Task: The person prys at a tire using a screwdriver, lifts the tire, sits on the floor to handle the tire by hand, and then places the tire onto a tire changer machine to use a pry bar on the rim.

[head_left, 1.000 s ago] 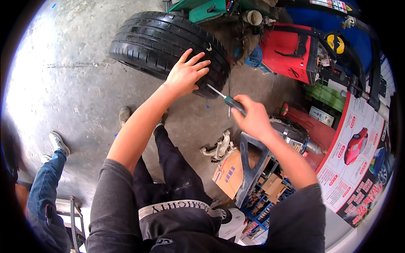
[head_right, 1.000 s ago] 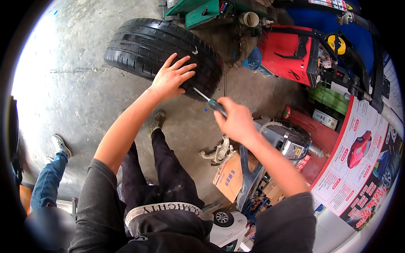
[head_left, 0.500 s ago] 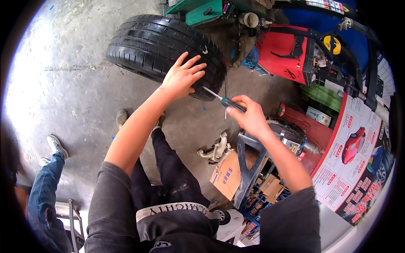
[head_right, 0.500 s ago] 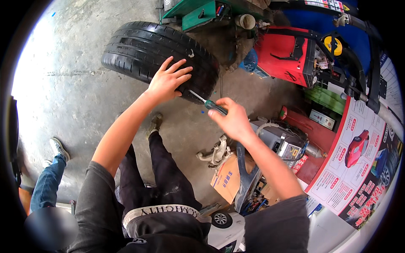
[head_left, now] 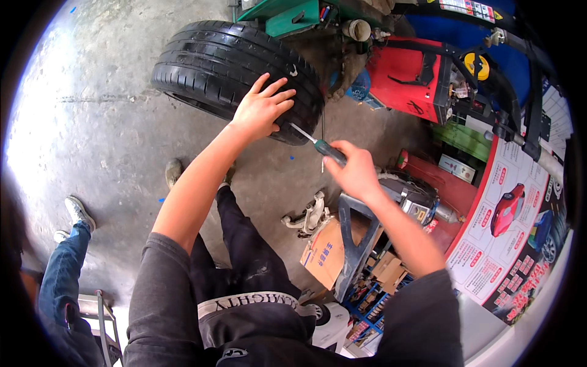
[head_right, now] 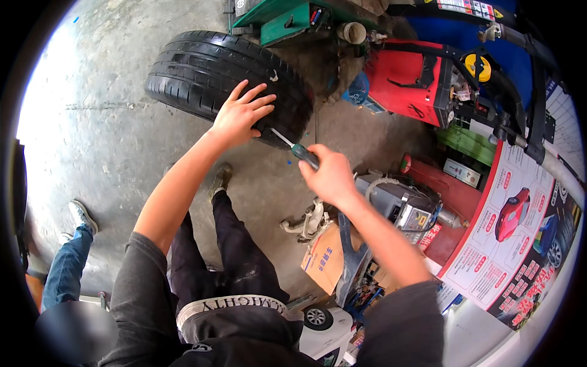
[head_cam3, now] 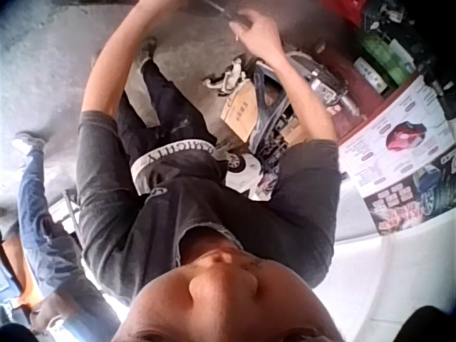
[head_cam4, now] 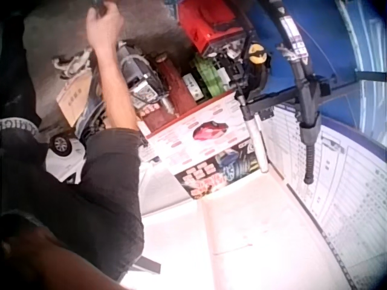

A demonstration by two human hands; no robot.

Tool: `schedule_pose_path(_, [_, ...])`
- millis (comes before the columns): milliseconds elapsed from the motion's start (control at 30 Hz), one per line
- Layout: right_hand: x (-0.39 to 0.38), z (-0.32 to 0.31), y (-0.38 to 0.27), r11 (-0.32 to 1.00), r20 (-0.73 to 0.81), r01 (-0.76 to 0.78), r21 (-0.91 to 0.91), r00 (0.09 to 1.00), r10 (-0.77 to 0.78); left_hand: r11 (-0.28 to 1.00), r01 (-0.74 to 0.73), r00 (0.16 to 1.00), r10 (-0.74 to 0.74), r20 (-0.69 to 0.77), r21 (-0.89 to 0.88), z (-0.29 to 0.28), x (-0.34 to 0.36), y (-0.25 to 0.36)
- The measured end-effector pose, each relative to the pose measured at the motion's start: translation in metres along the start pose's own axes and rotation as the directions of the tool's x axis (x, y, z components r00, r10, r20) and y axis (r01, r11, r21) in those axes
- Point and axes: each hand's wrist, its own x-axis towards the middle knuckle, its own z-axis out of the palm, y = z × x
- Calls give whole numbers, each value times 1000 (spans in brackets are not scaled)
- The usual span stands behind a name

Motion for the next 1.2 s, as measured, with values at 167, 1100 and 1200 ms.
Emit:
schedule_pose_path(167, [3, -3, -2, 911, -33, 200, -360, 973, -227, 1000, -9, 1000, 9, -6, -10, -2, 1, -3])
schedule_pose_path(1100, [41, -15, -7, 994, 111, -108, -33, 988, 111, 999, 33, 999, -32, 25, -33, -15, 9, -12])
schedule_pose_path(1200, [38, -14, -3, 630, 243, 446, -636, 891, -385, 998, 47, 999, -47, -4, -28, -14, 11, -13])
